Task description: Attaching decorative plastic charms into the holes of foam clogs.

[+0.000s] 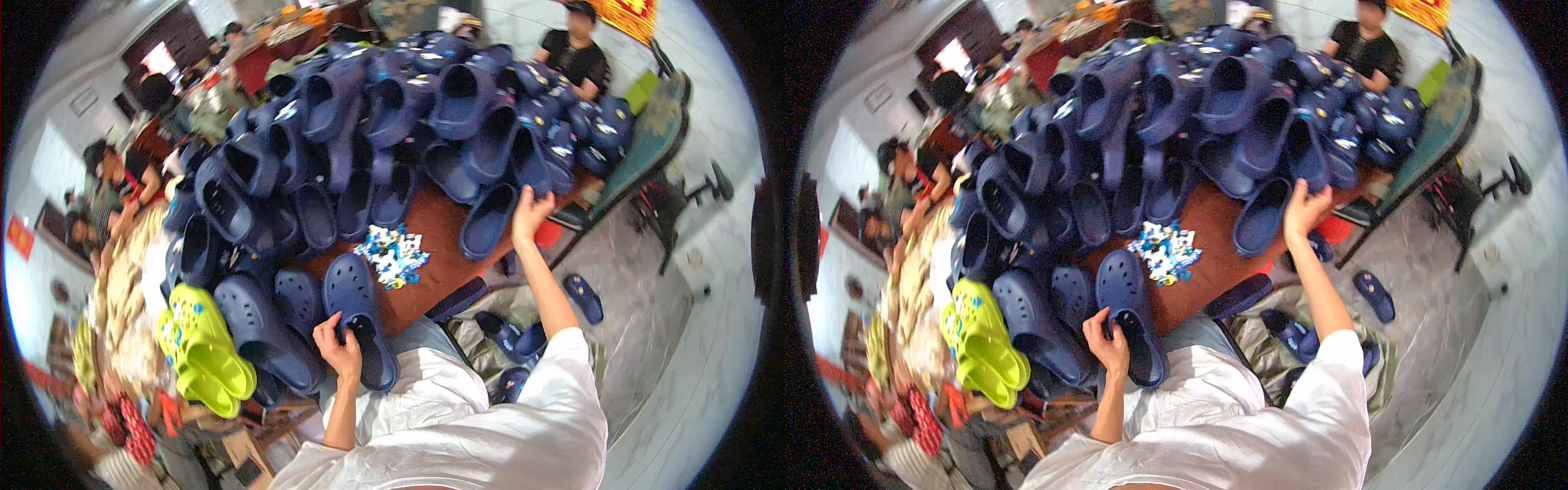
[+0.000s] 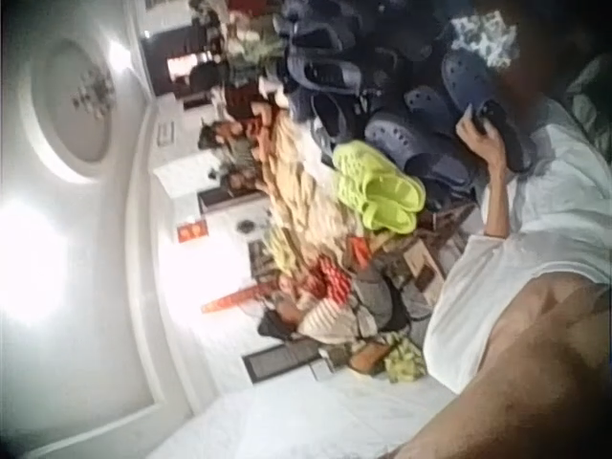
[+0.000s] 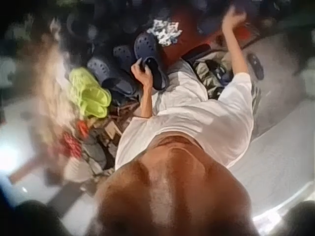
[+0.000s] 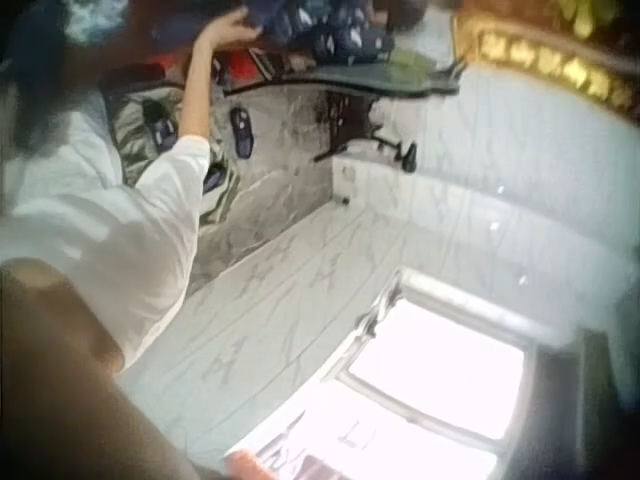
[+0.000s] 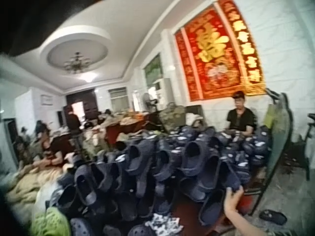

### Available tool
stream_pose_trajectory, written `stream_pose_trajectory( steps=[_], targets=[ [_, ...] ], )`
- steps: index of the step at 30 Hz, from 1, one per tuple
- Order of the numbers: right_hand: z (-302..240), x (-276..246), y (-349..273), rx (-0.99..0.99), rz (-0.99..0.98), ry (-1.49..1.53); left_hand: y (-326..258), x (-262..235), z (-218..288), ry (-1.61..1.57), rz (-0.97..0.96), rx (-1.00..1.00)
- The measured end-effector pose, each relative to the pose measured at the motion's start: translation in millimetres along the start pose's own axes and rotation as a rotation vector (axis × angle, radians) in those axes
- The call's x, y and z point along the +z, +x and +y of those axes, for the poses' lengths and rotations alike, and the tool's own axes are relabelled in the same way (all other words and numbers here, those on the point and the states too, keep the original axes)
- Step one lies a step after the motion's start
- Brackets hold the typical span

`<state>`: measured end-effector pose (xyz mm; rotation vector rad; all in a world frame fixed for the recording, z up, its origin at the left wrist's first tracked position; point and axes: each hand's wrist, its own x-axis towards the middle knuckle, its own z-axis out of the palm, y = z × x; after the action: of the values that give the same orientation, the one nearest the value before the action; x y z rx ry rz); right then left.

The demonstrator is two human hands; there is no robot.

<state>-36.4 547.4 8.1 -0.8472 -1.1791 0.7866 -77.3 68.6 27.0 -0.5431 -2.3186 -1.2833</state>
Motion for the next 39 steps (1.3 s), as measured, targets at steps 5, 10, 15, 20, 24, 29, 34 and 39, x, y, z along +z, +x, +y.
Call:
stream_pose_trajectory(
  steps=[5, 10, 15, 20, 24, 29, 34, 39],
  targets=[
    [-33, -22, -38, -0.188, -0.013, -0.052, 6, -3, 4, 0.013, 0.043, 0.023],
    [-116, -56, -138, -0.299, -0.712, 0.133, 7, -11, 7, 0.002, 0.038, -0.022],
    [-163, -93, -247, -0.35, -1.231, 0.15, -2, -10, 9, -0.018, 0.072, -0.068],
    [-173, -127, -305, -0.095, -1.418, 0.074, -3, -14, 12, -0.06, 0.093, -0.071],
    [-160, -130, -318, 0.177, -1.617, -0.019, -5, -14, 7, -0.063, 0.121, -0.041],
    [-141, -132, -328, 0.288, -1.543, -0.055, -8, -12, 6, -0.113, 0.039, -0.087],
    [-146, -127, -322, 0.239, -1.5, -0.084, -4, -27, 15, -0.201, -0.004, -0.051],
    [-149, -108, -316, 0.4, -1.517, -0.064, -11, -70, 29, -0.293, 0.021, 0.038]
  ],
)
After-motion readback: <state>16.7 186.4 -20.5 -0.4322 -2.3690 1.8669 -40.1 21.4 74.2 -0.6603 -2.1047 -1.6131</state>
